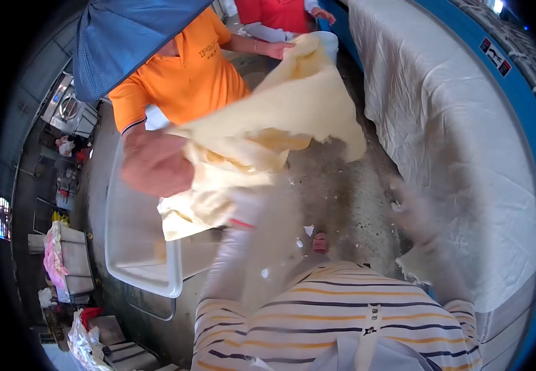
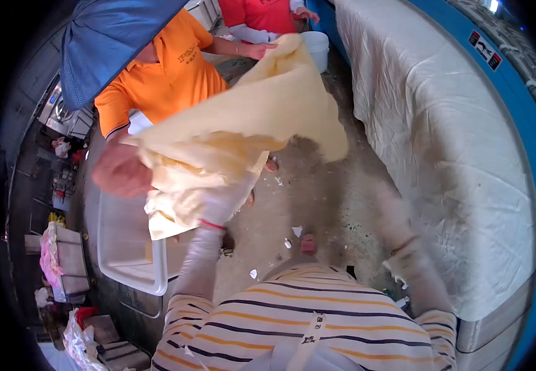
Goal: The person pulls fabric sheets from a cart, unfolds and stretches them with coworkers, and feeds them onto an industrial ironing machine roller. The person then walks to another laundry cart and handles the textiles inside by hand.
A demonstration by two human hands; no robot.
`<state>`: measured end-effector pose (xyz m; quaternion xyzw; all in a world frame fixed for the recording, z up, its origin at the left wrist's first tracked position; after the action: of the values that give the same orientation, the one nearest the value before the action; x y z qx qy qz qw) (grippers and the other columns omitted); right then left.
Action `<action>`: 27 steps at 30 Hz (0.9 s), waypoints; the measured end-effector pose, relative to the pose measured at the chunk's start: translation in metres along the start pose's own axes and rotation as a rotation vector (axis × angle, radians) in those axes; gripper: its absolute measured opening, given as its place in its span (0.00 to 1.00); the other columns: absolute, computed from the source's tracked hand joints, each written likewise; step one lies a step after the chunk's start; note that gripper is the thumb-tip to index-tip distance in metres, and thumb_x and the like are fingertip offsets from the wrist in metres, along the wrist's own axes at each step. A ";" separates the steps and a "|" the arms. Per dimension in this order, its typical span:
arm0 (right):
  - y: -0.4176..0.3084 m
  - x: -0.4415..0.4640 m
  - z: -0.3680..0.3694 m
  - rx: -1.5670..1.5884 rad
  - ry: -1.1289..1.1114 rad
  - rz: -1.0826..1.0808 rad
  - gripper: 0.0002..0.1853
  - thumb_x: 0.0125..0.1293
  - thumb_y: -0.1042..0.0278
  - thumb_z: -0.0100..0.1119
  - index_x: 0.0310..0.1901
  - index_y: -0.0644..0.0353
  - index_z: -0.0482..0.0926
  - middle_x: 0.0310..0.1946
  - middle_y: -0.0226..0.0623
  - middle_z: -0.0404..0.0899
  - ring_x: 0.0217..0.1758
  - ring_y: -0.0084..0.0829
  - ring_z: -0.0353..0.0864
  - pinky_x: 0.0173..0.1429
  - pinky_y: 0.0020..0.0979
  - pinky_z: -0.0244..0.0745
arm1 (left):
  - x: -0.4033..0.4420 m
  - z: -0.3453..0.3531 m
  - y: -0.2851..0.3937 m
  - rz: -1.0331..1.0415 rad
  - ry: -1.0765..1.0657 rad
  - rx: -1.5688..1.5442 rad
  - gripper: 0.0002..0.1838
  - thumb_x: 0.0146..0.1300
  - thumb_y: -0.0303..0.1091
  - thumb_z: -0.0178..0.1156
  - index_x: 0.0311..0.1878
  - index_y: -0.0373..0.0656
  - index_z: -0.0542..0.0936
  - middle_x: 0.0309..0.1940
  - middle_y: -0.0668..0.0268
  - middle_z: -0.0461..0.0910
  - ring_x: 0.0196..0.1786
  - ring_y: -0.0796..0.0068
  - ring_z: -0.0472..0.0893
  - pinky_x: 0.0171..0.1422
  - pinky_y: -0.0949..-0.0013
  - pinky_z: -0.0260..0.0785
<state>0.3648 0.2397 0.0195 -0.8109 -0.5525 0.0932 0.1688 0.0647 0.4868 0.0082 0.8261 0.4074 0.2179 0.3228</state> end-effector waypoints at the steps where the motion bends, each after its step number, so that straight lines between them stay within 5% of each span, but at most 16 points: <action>1: -0.039 -0.005 0.033 0.097 -0.161 -0.054 0.40 0.57 0.47 0.67 0.67 0.61 0.67 0.57 0.42 0.78 0.59 0.40 0.78 0.61 0.38 0.73 | -0.010 0.040 0.030 0.113 -0.093 0.052 0.22 0.61 0.36 0.64 0.58 0.45 0.76 0.47 0.64 0.80 0.43 0.69 0.81 0.44 0.67 0.75; 2: -0.067 -0.013 0.057 0.250 -0.245 -0.181 0.36 0.59 0.52 0.66 0.66 0.60 0.68 0.61 0.50 0.73 0.64 0.46 0.73 0.66 0.39 0.68 | -0.022 0.077 0.060 0.225 -0.175 0.099 0.21 0.62 0.36 0.63 0.58 0.47 0.76 0.46 0.64 0.80 0.42 0.69 0.82 0.42 0.67 0.75; 4: -0.098 -0.042 0.105 0.344 -0.148 -0.337 0.35 0.60 0.54 0.64 0.67 0.60 0.66 0.62 0.50 0.72 0.63 0.43 0.74 0.67 0.39 0.68 | -0.060 0.139 0.117 0.445 -0.325 0.190 0.19 0.63 0.36 0.60 0.58 0.50 0.77 0.45 0.64 0.81 0.41 0.68 0.82 0.40 0.65 0.75; 9: 0.028 -0.091 0.177 1.084 0.257 0.179 0.26 0.62 0.62 0.61 0.62 0.59 0.73 0.56 0.45 0.78 0.57 0.41 0.78 0.62 0.36 0.72 | -0.114 0.200 0.198 0.780 -0.410 0.440 0.18 0.64 0.36 0.57 0.57 0.56 0.80 0.42 0.64 0.82 0.38 0.64 0.84 0.33 0.62 0.76; 11: 0.063 -0.121 0.151 1.024 0.267 0.262 0.20 0.63 0.67 0.59 0.57 0.60 0.76 0.51 0.43 0.80 0.52 0.40 0.80 0.58 0.35 0.74 | -0.101 0.196 0.194 0.663 -0.318 0.154 0.20 0.66 0.41 0.59 0.60 0.52 0.77 0.44 0.60 0.81 0.40 0.65 0.83 0.37 0.63 0.76; 13: 0.078 -0.141 0.062 0.619 0.064 0.213 0.14 0.63 0.74 0.56 0.50 0.61 0.80 0.44 0.39 0.83 0.45 0.39 0.82 0.53 0.32 0.76 | -0.094 0.205 0.174 0.549 -0.182 -0.135 0.22 0.67 0.41 0.61 0.62 0.48 0.74 0.44 0.60 0.80 0.42 0.68 0.82 0.39 0.65 0.76; 16: 0.126 -0.200 0.014 0.712 0.304 0.310 0.12 0.61 0.78 0.56 0.45 0.60 0.82 0.39 0.40 0.85 0.42 0.39 0.84 0.49 0.30 0.77 | -0.091 0.195 0.179 -0.107 -0.218 -0.964 0.18 0.69 0.37 0.59 0.60 0.44 0.74 0.47 0.60 0.79 0.47 0.73 0.82 0.48 0.70 0.76; 18: 0.142 -0.235 -0.017 0.787 0.463 0.463 0.14 0.59 0.76 0.58 0.48 0.59 0.82 0.40 0.43 0.85 0.45 0.39 0.84 0.51 0.31 0.77 | -0.108 0.188 0.217 -0.330 -0.285 -1.144 0.17 0.70 0.36 0.58 0.59 0.41 0.74 0.50 0.60 0.79 0.49 0.74 0.81 0.52 0.71 0.76; 22: 0.024 -0.225 -0.074 0.348 0.453 0.146 0.18 0.56 0.71 0.64 0.51 0.59 0.80 0.42 0.45 0.85 0.49 0.39 0.85 0.52 0.33 0.77 | -0.161 0.187 0.282 -0.051 -0.319 -0.874 0.19 0.67 0.37 0.63 0.57 0.40 0.74 0.50 0.63 0.79 0.49 0.75 0.81 0.51 0.70 0.75; 26: 0.047 -0.240 -0.002 0.583 0.328 0.307 0.21 0.54 0.69 0.67 0.52 0.59 0.80 0.44 0.47 0.84 0.47 0.41 0.85 0.51 0.36 0.79 | -0.195 0.208 0.314 0.159 -0.159 -0.989 0.12 0.63 0.34 0.66 0.47 0.40 0.81 0.41 0.66 0.83 0.43 0.75 0.82 0.47 0.69 0.75; 27: 0.054 -0.246 0.008 0.702 0.341 0.393 0.22 0.53 0.69 0.67 0.52 0.59 0.80 0.44 0.48 0.83 0.47 0.42 0.85 0.50 0.36 0.79 | -0.200 0.208 0.314 0.090 -0.257 -0.929 0.12 0.63 0.34 0.66 0.48 0.40 0.81 0.41 0.65 0.83 0.44 0.74 0.82 0.48 0.69 0.75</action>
<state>0.3173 -0.0055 -0.0170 -0.7978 -0.2868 0.1703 0.5022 0.2465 0.1060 0.0670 0.6316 0.1875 0.2866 0.6955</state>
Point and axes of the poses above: each hand's wrist, its own x-axis towards the middle knuckle, its own z-axis out of the palm, y = z × x, the point moved 5 cm from there along x, towards the middle knuckle
